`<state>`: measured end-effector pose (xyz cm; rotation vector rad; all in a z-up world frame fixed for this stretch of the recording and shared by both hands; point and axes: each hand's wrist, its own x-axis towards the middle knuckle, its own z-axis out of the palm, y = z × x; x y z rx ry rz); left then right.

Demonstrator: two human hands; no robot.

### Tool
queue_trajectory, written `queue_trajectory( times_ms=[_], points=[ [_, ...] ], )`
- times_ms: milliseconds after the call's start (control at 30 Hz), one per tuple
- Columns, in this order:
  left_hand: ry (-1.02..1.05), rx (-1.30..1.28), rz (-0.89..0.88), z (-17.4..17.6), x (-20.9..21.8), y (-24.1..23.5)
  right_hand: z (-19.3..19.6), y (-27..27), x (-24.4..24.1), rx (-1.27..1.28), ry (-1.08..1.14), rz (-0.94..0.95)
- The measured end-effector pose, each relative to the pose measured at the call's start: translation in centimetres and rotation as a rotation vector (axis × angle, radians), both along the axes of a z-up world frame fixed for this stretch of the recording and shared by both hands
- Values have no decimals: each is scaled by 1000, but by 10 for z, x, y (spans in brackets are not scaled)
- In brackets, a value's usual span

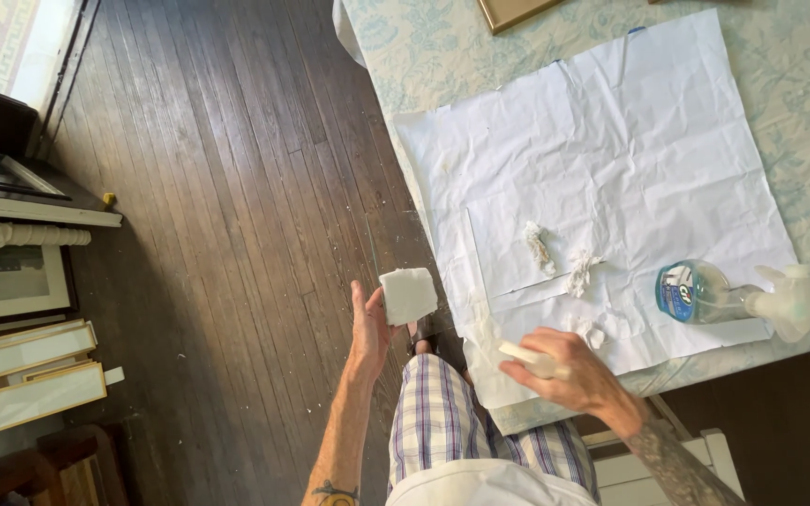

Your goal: Cleaning glass panes for picture frames using a spray bottle and paper towels

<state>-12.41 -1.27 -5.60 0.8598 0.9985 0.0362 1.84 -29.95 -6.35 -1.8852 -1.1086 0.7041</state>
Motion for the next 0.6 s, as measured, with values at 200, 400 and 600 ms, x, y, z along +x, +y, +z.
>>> queue_trajectory(
  times_ms=[200, 400, 600],
  points=[
    [81, -22, -10, 24, 8, -1, 7, -27, 7, 101, -139, -109],
    [54, -12, -26, 7, 3, 3, 8, -69, 17, 16, -207, -139],
    [65, -26, -28, 0, 2, 7, 23, -87, 26, -53, -242, 18]
  ],
)
